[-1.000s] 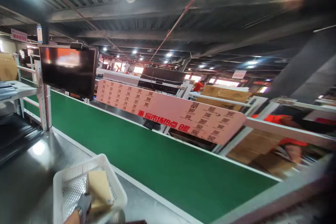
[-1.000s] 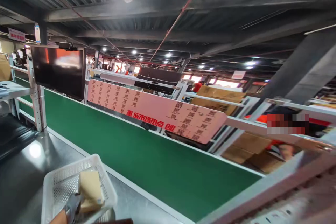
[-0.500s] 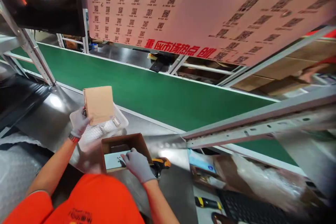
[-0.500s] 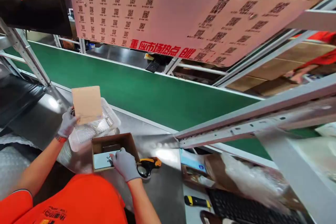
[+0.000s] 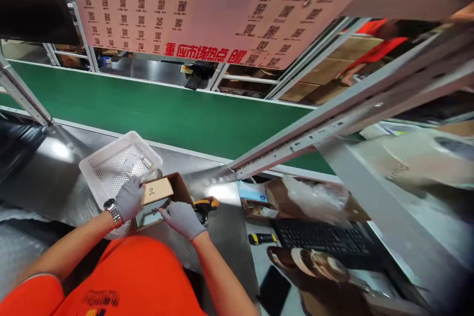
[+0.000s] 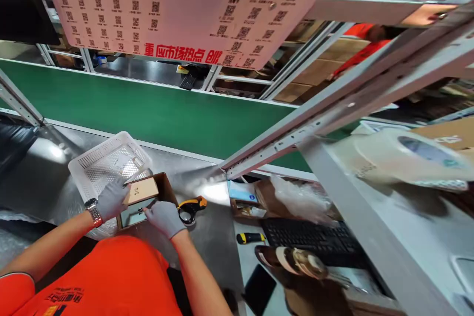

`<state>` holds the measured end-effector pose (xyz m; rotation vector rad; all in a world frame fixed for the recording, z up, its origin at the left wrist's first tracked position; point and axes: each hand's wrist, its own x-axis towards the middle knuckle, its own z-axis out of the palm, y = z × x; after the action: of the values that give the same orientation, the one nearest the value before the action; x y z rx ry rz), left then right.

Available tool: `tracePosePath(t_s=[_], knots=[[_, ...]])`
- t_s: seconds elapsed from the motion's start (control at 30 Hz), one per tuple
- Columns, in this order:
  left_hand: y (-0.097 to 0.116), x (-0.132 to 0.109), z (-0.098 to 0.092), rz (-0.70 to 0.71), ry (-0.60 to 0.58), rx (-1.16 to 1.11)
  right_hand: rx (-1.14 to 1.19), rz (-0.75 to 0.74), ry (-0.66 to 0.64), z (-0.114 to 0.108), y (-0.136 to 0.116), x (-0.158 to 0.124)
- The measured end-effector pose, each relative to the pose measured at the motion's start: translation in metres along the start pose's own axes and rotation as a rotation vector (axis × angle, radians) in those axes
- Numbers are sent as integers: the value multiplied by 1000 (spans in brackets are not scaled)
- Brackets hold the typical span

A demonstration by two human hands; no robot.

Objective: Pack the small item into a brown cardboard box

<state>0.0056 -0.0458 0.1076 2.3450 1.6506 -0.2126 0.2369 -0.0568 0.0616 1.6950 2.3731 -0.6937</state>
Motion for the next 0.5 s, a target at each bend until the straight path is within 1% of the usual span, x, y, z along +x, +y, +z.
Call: tracePosePath(t_s=[0.1,0.13,0.17,0.2,0.23,0.27,0.3,0.33,0.37,0.4,0.43,0.5], knots=[[0,4,18,105,4,44,29,-67,17,7,6,-2],[-3,5,23,122,-10,43,95,-97,79,10,11,-3],[-6,5,27,129,-25,44,180,-120,182,14,17,-3],[-9,6,29,136,-37,50,267,-122,321,18,25,-2],[-13,6,30,148,-45,59,344,-94,476,22,33,0],[-15,7,31,164,-49,64,401,-34,622,27,43,2],[-18,8,31,176,-49,65,439,53,728,31,52,6],[-18,9,30,186,-49,58,466,147,773,36,60,9],[-18,9,31,199,-47,47,497,231,757,40,68,13],[-16,10,32,218,-40,35,543,295,697,44,74,16],[-12,11,34,252,-32,25,606,333,616,49,79,19],[0,12,38,349,-40,13,758,345,481,56,83,23]])
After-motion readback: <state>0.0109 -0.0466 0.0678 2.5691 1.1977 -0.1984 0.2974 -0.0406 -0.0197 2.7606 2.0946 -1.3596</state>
